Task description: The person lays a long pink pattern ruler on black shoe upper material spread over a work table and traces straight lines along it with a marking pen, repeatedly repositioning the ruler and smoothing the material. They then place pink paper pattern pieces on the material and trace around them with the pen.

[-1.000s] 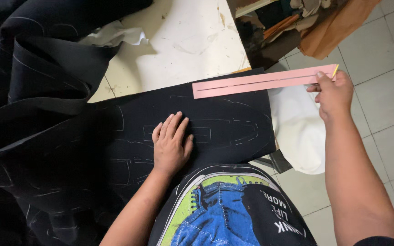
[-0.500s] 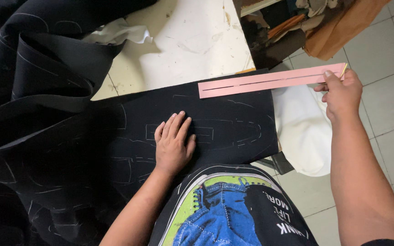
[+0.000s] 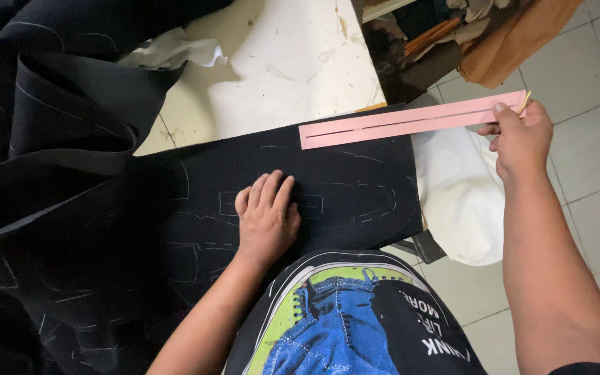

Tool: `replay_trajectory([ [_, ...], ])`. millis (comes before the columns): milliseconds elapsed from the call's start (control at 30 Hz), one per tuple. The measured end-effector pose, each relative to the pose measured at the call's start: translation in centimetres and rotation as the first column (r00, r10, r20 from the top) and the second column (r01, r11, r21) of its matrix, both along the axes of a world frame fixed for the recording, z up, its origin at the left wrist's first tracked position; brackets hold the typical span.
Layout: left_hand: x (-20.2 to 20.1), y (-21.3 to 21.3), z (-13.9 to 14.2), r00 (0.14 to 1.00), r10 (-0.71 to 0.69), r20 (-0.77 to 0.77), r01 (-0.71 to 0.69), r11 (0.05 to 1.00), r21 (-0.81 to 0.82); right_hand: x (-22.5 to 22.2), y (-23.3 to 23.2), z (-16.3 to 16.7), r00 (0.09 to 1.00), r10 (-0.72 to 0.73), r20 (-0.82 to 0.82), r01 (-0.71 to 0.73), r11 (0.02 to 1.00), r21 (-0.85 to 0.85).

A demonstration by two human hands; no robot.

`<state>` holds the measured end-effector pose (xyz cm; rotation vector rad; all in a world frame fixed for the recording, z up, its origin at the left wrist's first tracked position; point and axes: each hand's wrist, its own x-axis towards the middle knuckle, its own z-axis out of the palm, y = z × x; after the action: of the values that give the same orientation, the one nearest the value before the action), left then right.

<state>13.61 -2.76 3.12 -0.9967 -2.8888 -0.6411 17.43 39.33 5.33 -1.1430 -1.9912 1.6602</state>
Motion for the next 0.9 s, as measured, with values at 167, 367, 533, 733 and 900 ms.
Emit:
replay_trajectory([
  [167,-1.7,2.4,0.0,0.99,-0.136,-0.038,0.138,0.99,0.043,-0.4,0.0,0.0,0.999,0.017,-0.027,-0.017,1.0,-0.006],
  [367,-3.8,2.8,-1.3,0.998,0.023,0.058,-0.025,0.999,0.043,-0.3,-0.3,-0.6,0.999,0.009,-0.041,-0.011,0.999,-0.046],
  [533,-2.9,-0.1,-1.8,0.993,0.09,0.076,-0.097,0.991,0.094,0.0,-1.6,-1.3,0.999,0.027,-0.033,-0.031,0.992,-0.121],
  [733,-1.3,-2.5,-2.3,0.989,0.143,0.035,-0.144,0.989,0.031,-0.9,-3.2,-2.2,0.99,0.137,-0.044,-0.141,0.985,-0.1],
  [900,-1.3,-2.3,-2.1,0.993,0.107,-0.041,-0.11,0.992,-0.067,-3.1,-3.7,-1.6,0.981,0.191,-0.041,-0.193,0.98,-0.057],
])
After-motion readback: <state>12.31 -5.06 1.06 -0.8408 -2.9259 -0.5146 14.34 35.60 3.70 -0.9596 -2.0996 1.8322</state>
